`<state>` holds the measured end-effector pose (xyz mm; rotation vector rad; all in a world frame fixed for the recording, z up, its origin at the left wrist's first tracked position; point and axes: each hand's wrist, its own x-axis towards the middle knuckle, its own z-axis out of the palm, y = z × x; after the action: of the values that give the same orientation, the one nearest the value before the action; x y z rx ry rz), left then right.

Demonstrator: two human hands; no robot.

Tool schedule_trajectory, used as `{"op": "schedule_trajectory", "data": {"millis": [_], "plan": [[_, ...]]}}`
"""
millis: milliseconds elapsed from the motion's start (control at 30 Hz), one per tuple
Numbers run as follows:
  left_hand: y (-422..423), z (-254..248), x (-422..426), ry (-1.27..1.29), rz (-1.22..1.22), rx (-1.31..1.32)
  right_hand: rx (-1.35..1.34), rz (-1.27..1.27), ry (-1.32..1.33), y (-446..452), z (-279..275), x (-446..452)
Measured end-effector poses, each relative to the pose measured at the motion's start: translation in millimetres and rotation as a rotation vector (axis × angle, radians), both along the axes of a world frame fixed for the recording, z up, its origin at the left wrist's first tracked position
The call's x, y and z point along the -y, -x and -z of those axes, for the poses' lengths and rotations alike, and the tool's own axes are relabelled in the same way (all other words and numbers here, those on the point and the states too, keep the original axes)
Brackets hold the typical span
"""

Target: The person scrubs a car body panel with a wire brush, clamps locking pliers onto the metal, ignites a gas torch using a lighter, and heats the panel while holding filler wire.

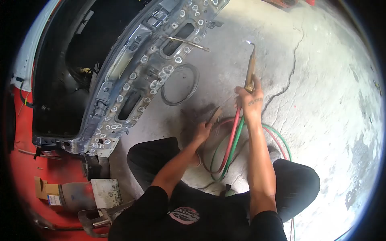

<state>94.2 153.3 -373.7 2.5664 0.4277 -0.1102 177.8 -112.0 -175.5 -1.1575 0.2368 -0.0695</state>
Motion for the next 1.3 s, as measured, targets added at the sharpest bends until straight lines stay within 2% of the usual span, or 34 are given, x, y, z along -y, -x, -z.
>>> {"op": "schedule_trajectory", "data": {"millis": [100, 200, 233, 300, 367, 433, 533, 667, 767, 800, 833, 900, 933, 1000, 1100, 1167, 1200, 1300], "plan": [[-2.7, 20.2, -7.6, 0.235, -0.101, -0.204, -0.062, -0.023, -0.004, 8.7, -0.3, -9.2], [-11.9, 81.5, -27.3, 0.362, -0.115, 0.167, -0.054, -0.065, 0.014, 15.2, 1.2, -19.1], [-13.9, 81.5, -27.8, 0.300, -0.049, 0.164, -0.044, -0.082, 0.027, 17.8, 1.8, -23.7], [-18.6, 68.5, -37.2, 0.164, 0.048, 0.162, 0.024, -0.108, 0.032, 24.1, 6.9, -27.6], [-12.6, 53.2, -29.8, 0.178, -0.050, 0.097, 0.037, -0.138, 0.075, 33.8, -1.7, -31.7], [-5.8, 15.1, -28.2, 0.375, -0.095, 0.043, 0.005, -0.160, 0.087, 36.0, -5.5, -37.9], [0.4, -11.7, -24.3, 0.404, -0.118, 0.127, 0.003, -0.163, 0.073, 44.7, -9.2, -44.8], [-10.6, 53.5, -49.7, 0.535, -0.056, 0.174, 0.033, -0.154, 0.103, 55.7, -28.2, -39.2], [4.0, 79.5, -61.9, 0.420, -0.085, 0.068, 0.027, -0.175, 0.174, 51.7, -46.9, -20.4], [9.3, 100.0, -72.6, 0.338, -0.062, 0.092, 0.071, -0.133, 0.181, 43.2, -39.1, -11.8], [18.0, 122.6, -78.2, 0.265, -0.027, 0.105, 0.054, -0.192, 0.295, 37.2, -47.8, 2.8], [46.5, 158.7, -84.6, 0.324, -0.124, -0.151, 0.030, -0.263, 0.327, 27.8, -55.5, 28.9], [51.4, 180.6, -93.0, 0.419, -0.098, -0.302, 0.054, -0.269, 0.263, 32.8, -70.5, 31.1], [76.0, 162.1, -88.4, 0.220, 0.053, -0.316, 0.016, -0.255, 0.261, 38.7, -79.9, 57.2], [88.1, 120.8, -64.6, 0.128, 0.078, -0.398, -0.029, -0.232, 0.341, 66.1, -85.7, 75.1], [78.5, 114.9, -63.8, 0.079, -0.009, -0.438, -0.104, -0.208, 0.410, 74.0, -74.8, 80.5], [73.6, 115.0, -67.0, 0.048, -0.048, -0.459, -0.162, -0.183, 0.360, 73.3, -68.9, 77.9], [54.1, 109.0, -71.0, 0.125, -0.228, -0.214, -0.194, -0.199, 0.294, 66.5, -65.9, 72.6]]}}
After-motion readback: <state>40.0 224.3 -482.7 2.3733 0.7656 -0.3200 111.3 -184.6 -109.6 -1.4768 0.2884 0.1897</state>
